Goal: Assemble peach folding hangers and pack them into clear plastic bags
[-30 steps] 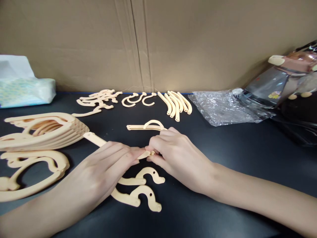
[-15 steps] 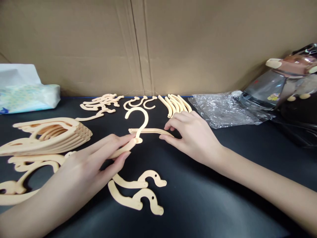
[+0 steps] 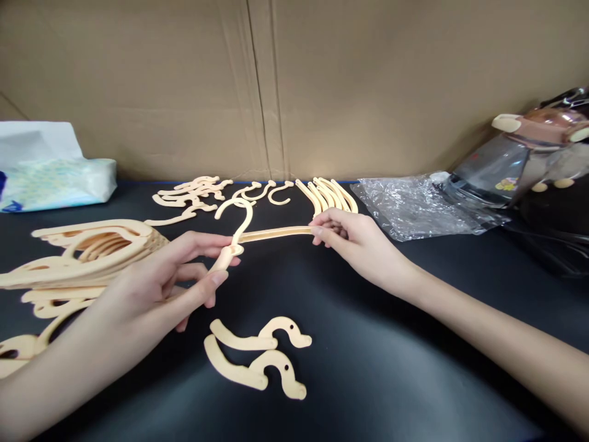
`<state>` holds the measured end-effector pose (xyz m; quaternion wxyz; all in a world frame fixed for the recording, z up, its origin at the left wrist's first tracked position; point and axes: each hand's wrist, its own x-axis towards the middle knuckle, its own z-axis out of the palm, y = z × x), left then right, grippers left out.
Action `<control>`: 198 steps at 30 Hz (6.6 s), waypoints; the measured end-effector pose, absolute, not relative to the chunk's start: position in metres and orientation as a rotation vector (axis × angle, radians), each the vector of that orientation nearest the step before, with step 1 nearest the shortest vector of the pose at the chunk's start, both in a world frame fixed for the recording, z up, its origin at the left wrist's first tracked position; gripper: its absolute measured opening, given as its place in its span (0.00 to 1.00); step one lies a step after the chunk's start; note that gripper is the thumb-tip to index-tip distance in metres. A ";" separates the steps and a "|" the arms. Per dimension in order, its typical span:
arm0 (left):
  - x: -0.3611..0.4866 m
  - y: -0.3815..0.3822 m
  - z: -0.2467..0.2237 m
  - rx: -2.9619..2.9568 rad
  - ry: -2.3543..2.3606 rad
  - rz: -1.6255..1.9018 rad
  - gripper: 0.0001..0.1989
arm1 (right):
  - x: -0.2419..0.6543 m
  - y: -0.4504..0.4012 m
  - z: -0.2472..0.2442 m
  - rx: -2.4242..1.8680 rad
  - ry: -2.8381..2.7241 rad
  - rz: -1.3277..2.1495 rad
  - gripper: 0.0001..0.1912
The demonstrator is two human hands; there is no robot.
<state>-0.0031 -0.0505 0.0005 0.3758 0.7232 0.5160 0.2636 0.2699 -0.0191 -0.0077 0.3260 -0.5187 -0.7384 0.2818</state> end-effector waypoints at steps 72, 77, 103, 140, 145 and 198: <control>0.014 -0.050 0.000 1.121 1.020 0.629 0.12 | 0.233 -0.060 -0.021 -1.124 -2.130 0.704 0.04; 0.012 -0.048 -0.001 1.100 0.970 0.584 0.12 | 0.233 -0.060 -0.019 -1.215 -2.078 0.791 0.03; 0.009 -0.047 0.003 1.238 0.954 0.392 0.15 | 0.236 -0.063 -0.022 -0.947 -2.178 0.844 0.02; 0.019 -0.053 0.003 1.565 1.070 0.652 0.04 | 0.229 -0.062 -0.017 -1.095 -2.047 0.907 0.04; 0.013 -0.055 0.000 1.730 1.106 0.678 0.14 | 0.234 -0.055 -0.024 -1.148 -1.786 0.815 0.08; 0.005 -0.064 0.005 3.287 0.645 0.307 0.22 | 0.242 -0.051 -0.029 -1.124 -2.336 0.294 0.13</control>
